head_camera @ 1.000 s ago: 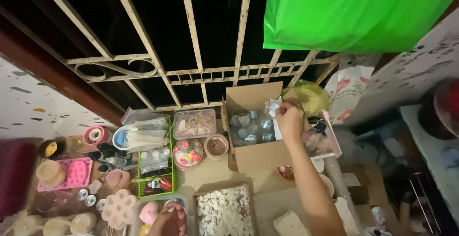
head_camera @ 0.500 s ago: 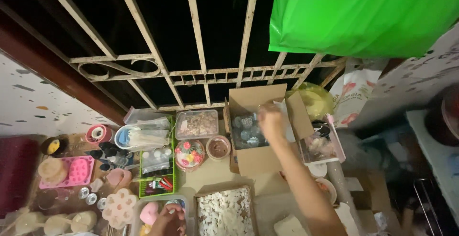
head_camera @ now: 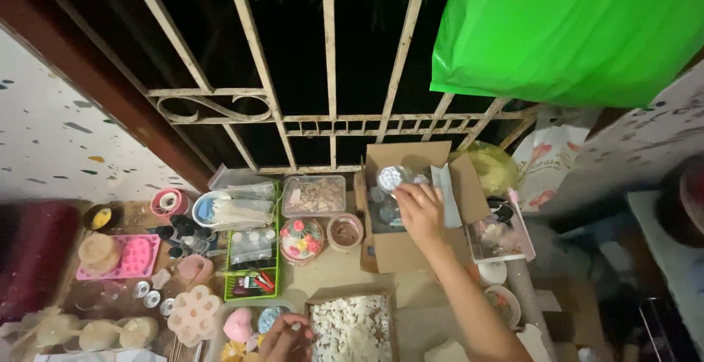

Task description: Preparing labels and decorative elements for candle packaging at a workbench.

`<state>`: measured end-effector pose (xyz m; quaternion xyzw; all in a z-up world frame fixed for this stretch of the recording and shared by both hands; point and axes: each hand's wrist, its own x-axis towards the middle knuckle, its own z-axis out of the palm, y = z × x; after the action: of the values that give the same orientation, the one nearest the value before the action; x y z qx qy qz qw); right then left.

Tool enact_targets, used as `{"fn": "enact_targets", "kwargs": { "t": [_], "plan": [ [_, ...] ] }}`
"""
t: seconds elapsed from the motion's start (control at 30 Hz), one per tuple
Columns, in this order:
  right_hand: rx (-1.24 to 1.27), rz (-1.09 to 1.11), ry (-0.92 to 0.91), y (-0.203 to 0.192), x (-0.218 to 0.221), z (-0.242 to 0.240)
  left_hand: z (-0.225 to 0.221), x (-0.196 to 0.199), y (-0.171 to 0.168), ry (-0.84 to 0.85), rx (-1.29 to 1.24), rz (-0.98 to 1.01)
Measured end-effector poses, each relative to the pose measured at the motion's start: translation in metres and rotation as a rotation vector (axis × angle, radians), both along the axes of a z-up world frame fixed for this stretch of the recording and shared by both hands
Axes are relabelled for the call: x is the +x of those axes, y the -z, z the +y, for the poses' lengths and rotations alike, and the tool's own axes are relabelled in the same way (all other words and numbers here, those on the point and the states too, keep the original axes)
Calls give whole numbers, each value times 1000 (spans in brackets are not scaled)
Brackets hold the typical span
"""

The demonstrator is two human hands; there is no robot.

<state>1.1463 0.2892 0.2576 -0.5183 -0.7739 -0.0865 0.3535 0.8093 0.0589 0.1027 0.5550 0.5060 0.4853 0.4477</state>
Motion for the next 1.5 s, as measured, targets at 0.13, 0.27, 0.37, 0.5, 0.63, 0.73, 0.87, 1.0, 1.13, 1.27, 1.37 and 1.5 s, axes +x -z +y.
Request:
{"fn": "enact_targets", "kwargs": {
  "t": [0.13, 0.27, 0.37, 0.5, 0.63, 0.73, 0.87, 1.0, 1.13, 1.27, 1.37, 1.5],
  "plan": [
    [337, -6, -146, -63, 0, -48, 5, 8, -19, -97, -525, -448],
    [463, -73, -206, -85, 0, -71, 4, 6, -5, -66, -668, -653],
    [480, -104, -210, -95, -2, -83, 2, 2, -12, -4, -696, -636],
    [464, -105, -222, -111, -11, -105, 1, 1, -18, 31, -688, -629],
    [292, 44, -423, -124, -35, -148, 23, 26, -146, 200, -550, -700],
    [21, 129, -612, -140, -60, -180, 27, 39, -229, 401, -346, -889],
    [-222, 141, -659, -169, -98, -205, 24, 34, -211, 498, -284, -1044],
    [-286, 243, -692, -178, -124, -219, 13, 29, -195, 371, -284, -1017],
    [-278, 158, -680, -171, -143, -230, 1, 19, -223, 283, -394, -1045],
    [-188, 93, -675, -184, -176, -243, -5, 16, -184, 120, -476, -1157],
    [-258, 231, -581, -177, -182, -255, -17, -3, -188, 170, -648, -1100],
    [-172, 396, -326, -194, -212, -232, -43, -23, -193, 366, -526, -1120]
  ]
}}
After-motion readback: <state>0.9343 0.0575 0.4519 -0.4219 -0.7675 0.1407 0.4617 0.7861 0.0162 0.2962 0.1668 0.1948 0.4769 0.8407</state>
